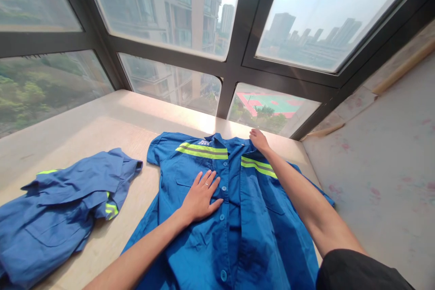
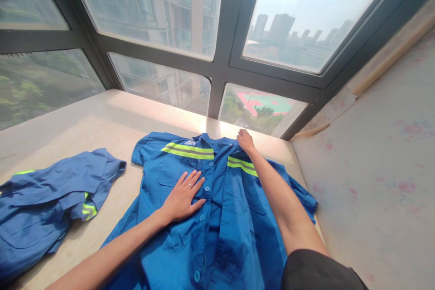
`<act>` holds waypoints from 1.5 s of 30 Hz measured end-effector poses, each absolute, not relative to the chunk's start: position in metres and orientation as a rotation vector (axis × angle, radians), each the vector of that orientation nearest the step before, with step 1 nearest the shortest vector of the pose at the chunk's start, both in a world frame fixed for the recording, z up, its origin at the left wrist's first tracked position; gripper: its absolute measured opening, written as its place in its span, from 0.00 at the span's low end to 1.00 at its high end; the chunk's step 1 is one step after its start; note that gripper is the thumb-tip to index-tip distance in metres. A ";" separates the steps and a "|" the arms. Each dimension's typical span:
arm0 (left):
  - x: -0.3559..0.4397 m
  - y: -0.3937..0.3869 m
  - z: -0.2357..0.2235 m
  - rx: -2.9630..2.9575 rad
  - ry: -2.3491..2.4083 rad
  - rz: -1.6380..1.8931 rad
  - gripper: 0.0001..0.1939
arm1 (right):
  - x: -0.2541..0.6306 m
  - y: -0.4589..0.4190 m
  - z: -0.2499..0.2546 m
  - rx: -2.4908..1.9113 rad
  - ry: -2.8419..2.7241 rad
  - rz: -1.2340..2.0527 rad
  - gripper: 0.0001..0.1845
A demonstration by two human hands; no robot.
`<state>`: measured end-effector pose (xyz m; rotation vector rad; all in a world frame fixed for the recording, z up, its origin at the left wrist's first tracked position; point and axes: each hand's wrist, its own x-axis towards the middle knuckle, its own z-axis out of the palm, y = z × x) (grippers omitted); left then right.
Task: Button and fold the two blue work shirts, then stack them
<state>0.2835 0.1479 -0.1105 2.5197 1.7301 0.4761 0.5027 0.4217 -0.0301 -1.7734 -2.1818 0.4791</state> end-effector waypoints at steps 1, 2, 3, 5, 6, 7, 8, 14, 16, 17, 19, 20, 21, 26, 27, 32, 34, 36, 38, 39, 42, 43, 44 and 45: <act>0.284 0.148 -0.110 2.516 1.734 0.470 0.36 | 0.508 0.420 -0.028 -1.732 -2.179 0.486 0.33; 0.284 0.148 -0.109 2.513 1.735 0.462 0.36 | 0.515 0.418 -0.027 -1.697 -2.174 0.489 0.35; 0.284 0.148 -0.109 2.512 1.736 0.455 0.36 | 0.522 0.416 -0.025 -1.662 -2.174 0.489 0.38; 0.284 0.148 -0.108 2.511 1.739 0.442 0.36 | 0.538 0.410 -0.024 -1.598 -2.227 0.489 0.41; 0.284 0.148 -0.107 2.512 1.741 0.436 0.37 | 0.546 0.408 -0.024 -1.577 -2.290 0.494 0.43; 0.284 0.148 -0.107 2.513 1.742 0.428 0.36 | 0.552 0.406 -0.025 -1.564 -2.378 0.505 0.44; 0.284 0.148 -0.107 2.515 1.743 0.421 0.36 | 0.558 0.404 -0.026 -1.562 -2.482 0.525 0.46; 0.283 0.148 -0.109 2.530 1.729 0.465 0.36 | 0.555 0.400 -0.028 -1.729 -2.838 0.680 0.59; 0.283 0.148 -0.110 2.529 1.729 0.472 0.36 | 0.546 0.400 -0.025 -1.785 -2.803 0.584 0.48; 0.283 0.148 -0.110 2.528 1.728 0.466 0.36 | 0.541 0.400 -0.023 -1.819 -2.762 0.504 0.40; 0.283 0.149 -0.110 2.524 1.725 0.457 0.36 | 0.533 0.399 -0.020 -1.907 -2.658 0.345 0.26; 0.283 0.149 -0.110 2.521 1.725 0.459 0.36 | 0.530 0.399 -0.019 -1.955 -2.598 0.270 0.23; 0.283 0.149 -0.110 2.519 1.725 0.465 0.36 | 0.527 0.398 -0.020 -1.991 -2.538 0.196 0.23; 0.284 0.149 -0.111 2.517 1.725 0.491 0.36 | 0.520 0.389 -0.037 -1.938 -2.484 0.125 0.26; 0.284 0.149 -0.111 2.517 1.726 0.493 0.36 | 0.520 0.386 -0.043 -1.895 -2.528 0.174 0.28; 0.284 0.150 -0.112 2.517 1.727 0.479 0.36 | 0.531 0.367 -0.066 -1.475 -2.618 0.473 0.39; 0.284 0.151 -0.113 2.520 1.721 0.500 0.36 | 0.540 0.354 -0.071 -1.358 -2.591 0.559 0.40; 0.284 0.151 -0.115 2.525 1.720 0.526 0.35 | 0.553 0.337 -0.073 -1.309 -2.557 0.571 0.41; 0.283 0.151 -0.116 2.528 1.724 0.533 0.35 | 0.568 0.319 -0.073 -1.310 -2.498 0.504 0.42; 0.283 0.152 -0.116 2.528 1.724 0.533 0.35 | 0.576 0.311 -0.073 -1.327 -2.461 0.457 0.42; 0.283 0.152 -0.115 2.529 1.718 0.523 0.35 | 0.607 0.297 -0.070 -1.464 -2.337 0.262 0.41; 0.283 0.153 -0.114 2.530 1.719 0.517 0.36 | 0.618 0.296 -0.068 -1.545 -2.286 0.185 0.39; 0.283 0.153 -0.114 2.532 1.720 0.511 0.36 | 0.630 0.297 -0.066 -1.647 -2.226 0.116 0.38; 0.283 0.153 -0.113 2.534 1.722 0.506 0.36 | 0.642 0.301 -0.065 -1.765 -2.162 0.079 0.37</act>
